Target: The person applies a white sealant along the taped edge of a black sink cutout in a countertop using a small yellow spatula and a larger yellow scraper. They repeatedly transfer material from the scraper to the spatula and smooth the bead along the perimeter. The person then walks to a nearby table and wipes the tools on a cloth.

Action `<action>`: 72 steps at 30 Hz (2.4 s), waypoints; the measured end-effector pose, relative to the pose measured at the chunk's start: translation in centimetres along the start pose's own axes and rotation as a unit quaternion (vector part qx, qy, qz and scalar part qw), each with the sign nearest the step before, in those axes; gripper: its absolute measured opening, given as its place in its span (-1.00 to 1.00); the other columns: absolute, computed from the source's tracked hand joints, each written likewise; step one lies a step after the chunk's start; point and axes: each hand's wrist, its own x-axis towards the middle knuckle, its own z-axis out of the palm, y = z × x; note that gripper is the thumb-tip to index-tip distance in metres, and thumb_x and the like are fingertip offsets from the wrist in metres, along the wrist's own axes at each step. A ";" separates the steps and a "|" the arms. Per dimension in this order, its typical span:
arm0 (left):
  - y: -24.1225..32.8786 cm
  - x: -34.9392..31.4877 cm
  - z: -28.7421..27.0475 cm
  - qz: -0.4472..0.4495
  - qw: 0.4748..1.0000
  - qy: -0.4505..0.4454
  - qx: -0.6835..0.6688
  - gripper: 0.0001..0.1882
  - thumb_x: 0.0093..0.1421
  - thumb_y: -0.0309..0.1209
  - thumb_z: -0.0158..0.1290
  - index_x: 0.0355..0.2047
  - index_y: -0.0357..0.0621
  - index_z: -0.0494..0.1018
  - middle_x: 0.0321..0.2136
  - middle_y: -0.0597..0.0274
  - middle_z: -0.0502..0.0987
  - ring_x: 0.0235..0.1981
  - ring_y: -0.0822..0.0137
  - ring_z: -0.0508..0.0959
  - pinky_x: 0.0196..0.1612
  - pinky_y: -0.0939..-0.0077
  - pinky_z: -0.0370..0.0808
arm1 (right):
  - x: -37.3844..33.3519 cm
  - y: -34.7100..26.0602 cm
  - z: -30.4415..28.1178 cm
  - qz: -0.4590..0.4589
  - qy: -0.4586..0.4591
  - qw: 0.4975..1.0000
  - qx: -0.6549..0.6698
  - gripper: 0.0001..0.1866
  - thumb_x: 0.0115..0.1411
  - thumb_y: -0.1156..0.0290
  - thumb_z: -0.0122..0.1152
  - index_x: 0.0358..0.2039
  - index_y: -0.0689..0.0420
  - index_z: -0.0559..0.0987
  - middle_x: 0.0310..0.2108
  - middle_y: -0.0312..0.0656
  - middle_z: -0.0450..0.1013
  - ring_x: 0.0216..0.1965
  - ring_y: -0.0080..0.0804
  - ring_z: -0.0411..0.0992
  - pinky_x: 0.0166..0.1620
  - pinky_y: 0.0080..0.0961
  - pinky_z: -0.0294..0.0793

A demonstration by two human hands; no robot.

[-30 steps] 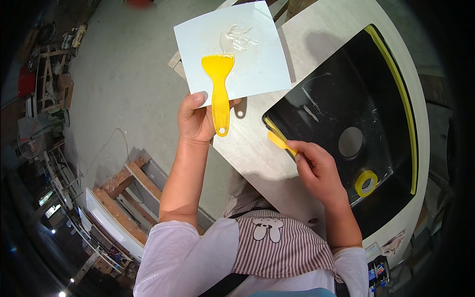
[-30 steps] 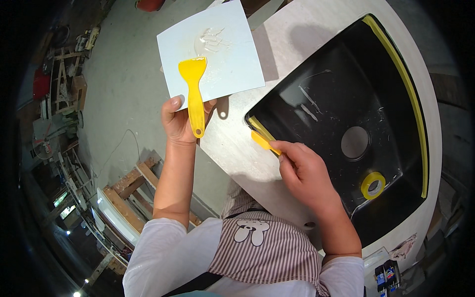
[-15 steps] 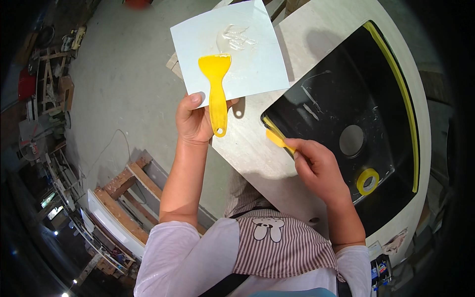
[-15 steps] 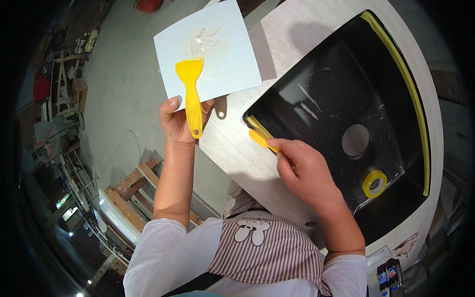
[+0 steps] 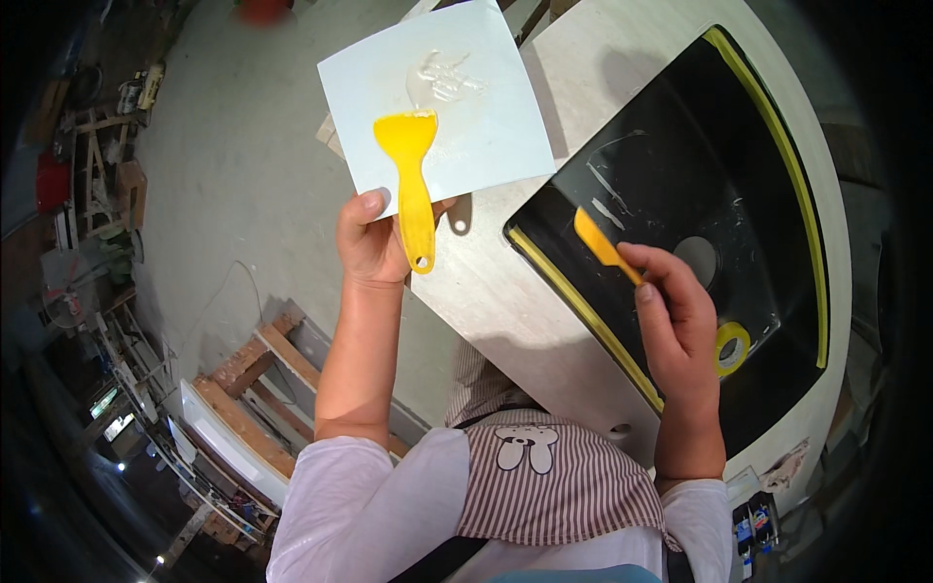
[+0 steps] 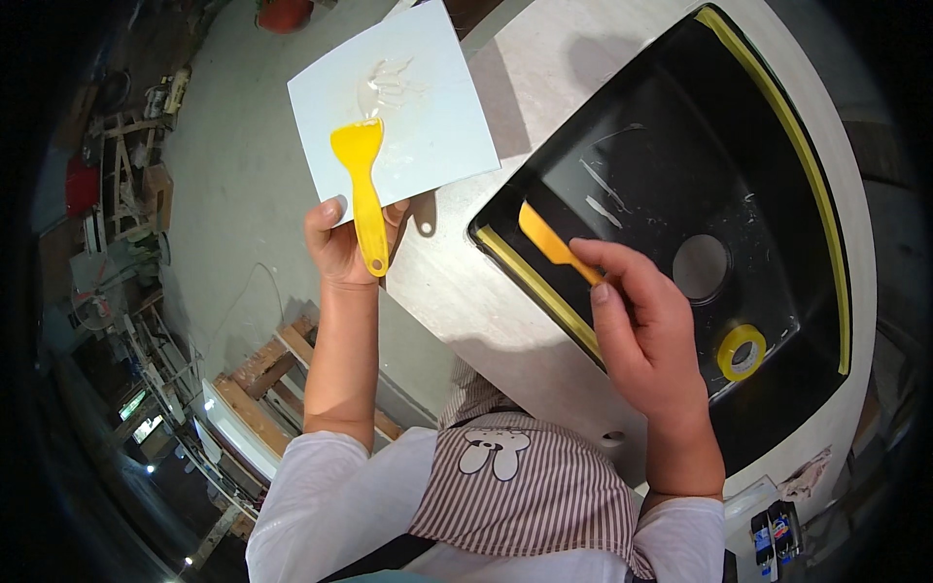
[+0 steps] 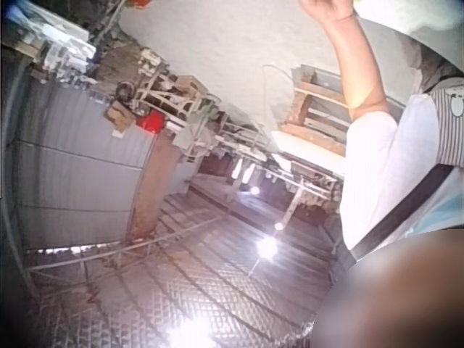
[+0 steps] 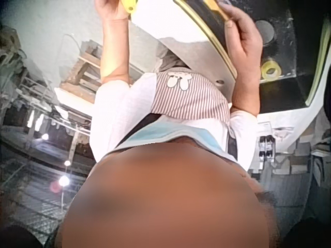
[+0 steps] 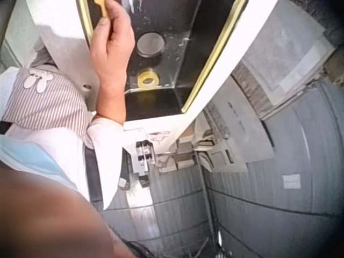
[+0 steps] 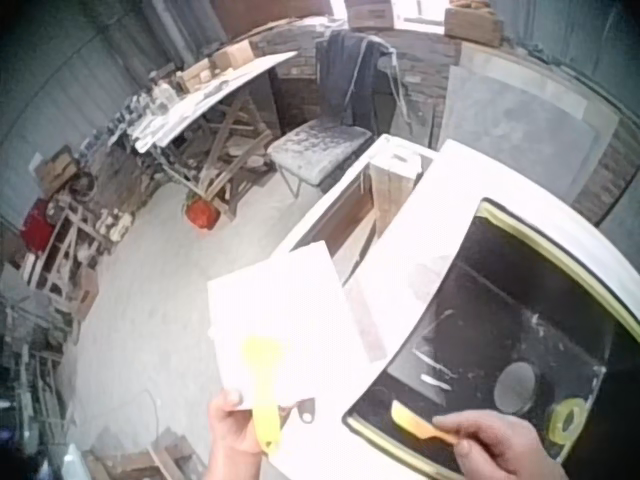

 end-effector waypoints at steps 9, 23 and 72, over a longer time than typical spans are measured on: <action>0.0 -0.9 -1.7 0.007 0.996 -0.032 0.083 -0.32 -0.02 -0.43 0.14 0.11 -0.49 0.24 -0.01 -0.12 0.45 -0.03 0.04 0.53 0.04 0.18 0.52 | 1.9 -4.0 -0.2 -0.052 0.006 0.998 -0.034 -0.69 0.17 0.67 0.03 -0.06 0.24 0.51 -0.40 -0.25 0.43 -0.50 -0.66 0.28 -0.43 -0.70 0.26; -2.2 -9.7 1.4 0.020 0.986 -0.045 0.157 -0.48 0.05 -0.43 0.18 0.03 -0.38 0.38 -0.06 0.07 0.52 -0.03 0.23 0.52 0.09 0.31 0.40 | 1.2 -9.1 -0.7 -0.189 -0.060 0.940 -0.278 -0.72 0.07 0.71 0.14 -0.19 0.17 0.57 -0.50 -0.16 0.42 -0.59 -0.45 0.35 -0.53 -0.62 0.32; 1.7 -21.4 2.1 0.178 0.971 0.136 0.088 -0.19 -0.15 -0.34 0.12 0.16 -0.39 0.20 0.07 -0.17 0.39 0.10 -0.04 0.42 0.23 0.04 0.32 | -11.5 6.5 -4.7 0.152 -0.063 0.986 -0.022 -0.77 0.12 0.49 0.15 -0.19 0.21 0.61 -0.35 -0.19 0.51 -0.37 -0.51 0.44 -0.27 -0.60 0.41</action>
